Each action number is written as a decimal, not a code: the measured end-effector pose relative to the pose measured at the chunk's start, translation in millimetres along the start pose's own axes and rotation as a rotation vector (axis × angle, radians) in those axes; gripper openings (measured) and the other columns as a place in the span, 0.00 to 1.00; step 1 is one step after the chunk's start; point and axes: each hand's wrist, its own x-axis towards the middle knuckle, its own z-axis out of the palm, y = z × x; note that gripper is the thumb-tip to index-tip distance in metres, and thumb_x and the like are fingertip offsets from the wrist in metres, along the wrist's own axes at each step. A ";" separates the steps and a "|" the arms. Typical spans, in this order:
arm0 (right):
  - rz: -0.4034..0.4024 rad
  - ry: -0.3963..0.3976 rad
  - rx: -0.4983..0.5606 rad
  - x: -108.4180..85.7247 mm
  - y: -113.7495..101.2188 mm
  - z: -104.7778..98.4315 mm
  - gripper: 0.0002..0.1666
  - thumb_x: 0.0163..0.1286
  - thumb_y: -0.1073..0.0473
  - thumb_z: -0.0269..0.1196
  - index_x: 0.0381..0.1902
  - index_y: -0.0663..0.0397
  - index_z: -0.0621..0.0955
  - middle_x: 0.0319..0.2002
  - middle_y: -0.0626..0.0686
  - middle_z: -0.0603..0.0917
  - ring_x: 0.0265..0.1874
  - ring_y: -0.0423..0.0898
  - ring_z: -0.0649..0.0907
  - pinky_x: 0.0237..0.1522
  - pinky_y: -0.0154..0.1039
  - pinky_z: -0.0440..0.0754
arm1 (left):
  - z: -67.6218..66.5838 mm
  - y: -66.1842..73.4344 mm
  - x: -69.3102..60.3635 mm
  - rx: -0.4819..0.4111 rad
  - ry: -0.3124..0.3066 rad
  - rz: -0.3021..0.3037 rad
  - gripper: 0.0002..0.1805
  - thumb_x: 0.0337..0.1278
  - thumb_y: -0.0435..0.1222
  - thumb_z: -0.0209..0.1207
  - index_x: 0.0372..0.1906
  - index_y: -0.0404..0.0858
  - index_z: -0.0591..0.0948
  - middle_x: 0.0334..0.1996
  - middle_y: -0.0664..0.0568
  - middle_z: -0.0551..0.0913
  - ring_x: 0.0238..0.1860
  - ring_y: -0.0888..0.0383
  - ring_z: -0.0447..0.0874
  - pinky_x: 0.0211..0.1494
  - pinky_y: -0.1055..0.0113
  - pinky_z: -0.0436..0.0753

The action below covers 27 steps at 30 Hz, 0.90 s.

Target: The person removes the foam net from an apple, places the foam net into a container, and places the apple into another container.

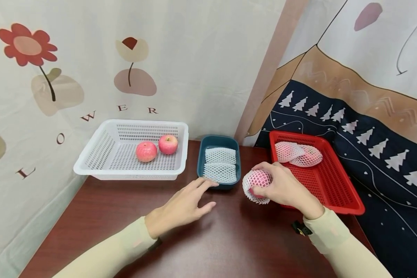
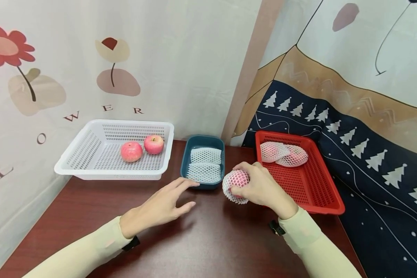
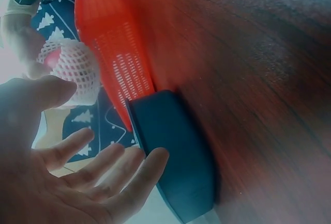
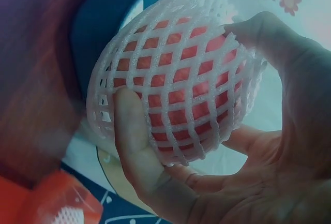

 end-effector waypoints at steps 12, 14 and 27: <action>-0.010 -0.043 -0.012 -1.1 -4.9 31.5 0.35 0.62 0.45 0.85 0.67 0.38 0.88 0.56 0.58 0.87 0.56 0.54 0.84 0.46 0.47 0.93 | -1.0 -6.9 -7.3 0.016 -0.010 -0.030 0.29 0.75 0.46 0.76 0.75 0.48 0.84 0.66 0.52 0.88 0.66 0.53 0.90 0.67 0.50 0.93; -0.006 -0.051 -0.018 -2.0 -5.5 37.2 0.35 0.62 0.45 0.85 0.66 0.39 0.89 0.56 0.58 0.87 0.55 0.53 0.84 0.46 0.47 0.92 | -0.8 -8.1 -8.6 0.019 -0.014 -0.033 0.28 0.75 0.46 0.76 0.74 0.48 0.84 0.65 0.52 0.88 0.65 0.53 0.90 0.66 0.50 0.93; 0.030 -0.098 -0.004 -6.7 -4.6 70.5 0.36 0.60 0.47 0.86 0.66 0.42 0.89 0.53 0.57 0.86 0.49 0.50 0.84 0.43 0.45 0.92 | -1.9 -12.1 -14.8 0.048 -0.026 -0.047 0.27 0.76 0.47 0.76 0.73 0.48 0.85 0.64 0.53 0.88 0.66 0.52 0.90 0.66 0.50 0.93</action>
